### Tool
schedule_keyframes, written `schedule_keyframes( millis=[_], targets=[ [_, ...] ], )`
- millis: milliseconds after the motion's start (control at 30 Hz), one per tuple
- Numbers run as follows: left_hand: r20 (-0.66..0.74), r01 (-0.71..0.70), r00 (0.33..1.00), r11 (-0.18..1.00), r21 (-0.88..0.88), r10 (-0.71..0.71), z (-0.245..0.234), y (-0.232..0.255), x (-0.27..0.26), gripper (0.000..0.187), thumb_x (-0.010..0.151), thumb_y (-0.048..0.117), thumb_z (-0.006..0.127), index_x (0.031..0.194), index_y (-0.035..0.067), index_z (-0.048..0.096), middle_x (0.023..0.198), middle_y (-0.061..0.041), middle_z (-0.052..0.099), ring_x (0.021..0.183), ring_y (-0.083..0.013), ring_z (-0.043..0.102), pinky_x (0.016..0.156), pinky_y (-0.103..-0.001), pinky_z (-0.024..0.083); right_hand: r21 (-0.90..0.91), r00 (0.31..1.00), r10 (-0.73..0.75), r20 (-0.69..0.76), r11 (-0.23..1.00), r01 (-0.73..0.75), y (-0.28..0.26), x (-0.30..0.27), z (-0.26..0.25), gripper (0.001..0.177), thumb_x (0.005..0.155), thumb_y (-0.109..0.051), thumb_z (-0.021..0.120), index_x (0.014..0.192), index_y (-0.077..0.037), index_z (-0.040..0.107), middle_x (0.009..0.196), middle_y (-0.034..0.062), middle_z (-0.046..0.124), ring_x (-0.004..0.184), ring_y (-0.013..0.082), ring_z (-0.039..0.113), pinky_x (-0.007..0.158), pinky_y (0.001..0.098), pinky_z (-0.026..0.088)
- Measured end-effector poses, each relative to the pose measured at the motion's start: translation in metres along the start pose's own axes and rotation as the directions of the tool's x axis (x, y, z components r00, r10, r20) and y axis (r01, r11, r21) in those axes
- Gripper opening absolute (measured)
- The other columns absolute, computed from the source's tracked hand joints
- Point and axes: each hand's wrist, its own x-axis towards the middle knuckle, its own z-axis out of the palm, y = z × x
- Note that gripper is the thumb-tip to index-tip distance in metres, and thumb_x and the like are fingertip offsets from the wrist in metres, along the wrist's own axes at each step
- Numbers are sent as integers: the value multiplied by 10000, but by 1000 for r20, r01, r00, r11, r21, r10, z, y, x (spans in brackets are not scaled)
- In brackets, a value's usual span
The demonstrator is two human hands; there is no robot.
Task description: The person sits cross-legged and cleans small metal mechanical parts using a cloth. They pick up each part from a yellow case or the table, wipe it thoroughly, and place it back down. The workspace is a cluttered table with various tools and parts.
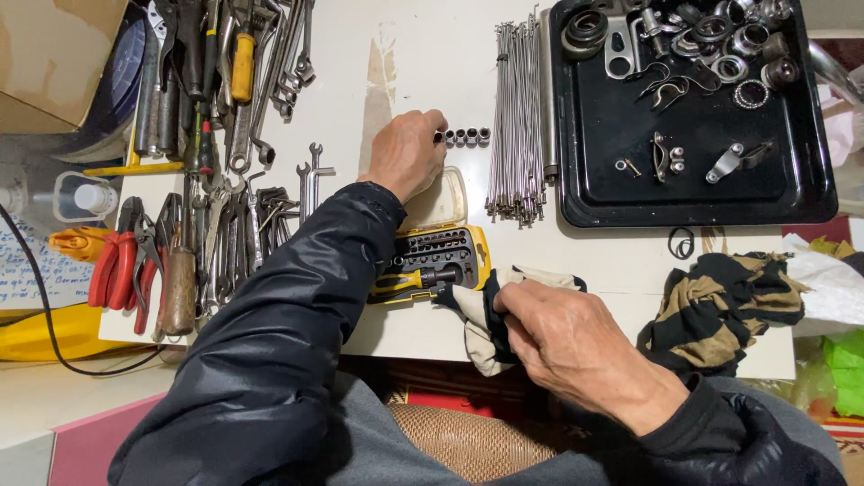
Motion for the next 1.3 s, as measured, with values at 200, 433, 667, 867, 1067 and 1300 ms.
schedule_keyframes(
  millis=[200,433,667,867,1067,1300],
  targets=[
    [-32,-3,999,1000,-2,2,1,1,-3,223,919,123,673,1126,39,664,875,-170,697,752,-359,661,590,-469,555,-53,1000,7,9,999,-7,7,-1,6,85,846,-95,583,892,-137,524,761,57,612,669,331,595,571,455,470],
    [-39,2,999,1000,4,-1,4,-2,-2,177,945,88,619,1112,69,675,862,-155,686,721,-364,641,540,-481,518,-69,1000,1,3,998,-1,4,-1,4,99,858,-74,580,871,-130,500,746,51,595,625,331,575,531,460,454],
    [-68,-8,998,1000,21,10,7,-1,-2,166,930,78,632,1091,80,673,846,-131,682,699,-353,641,518,-472,516,-102,1000,-5,9,995,5,5,0,5,97,862,-70,587,861,-125,506,736,49,591,613,317,566,516,459,459],
    [-71,-2,997,999,48,5,6,0,-2,169,921,137,669,1084,94,659,841,-125,676,684,-351,636,519,-470,517,-123,999,22,35,992,-18,8,0,8,94,885,-99,583,859,-131,498,738,53,588,635,336,571,518,479,459],
    [40,57,998,998,-13,-56,-14,2,-5,397,878,110,687,1258,48,592,959,-168,675,872,-387,678,713,-531,553,-126,989,129,68,985,-120,7,5,-2,30,892,-132,578,885,-160,570,735,42,655,677,291,669,572,421,545],
    [101,181,982,945,-273,-159,-75,19,-23,230,842,286,731,1020,142,721,821,-41,721,900,-295,723,793,-455,576,262,903,404,-147,896,-358,-8,6,-32,175,867,-118,673,1027,-146,737,738,115,757,715,296,764,651,417,597]
  ],
)
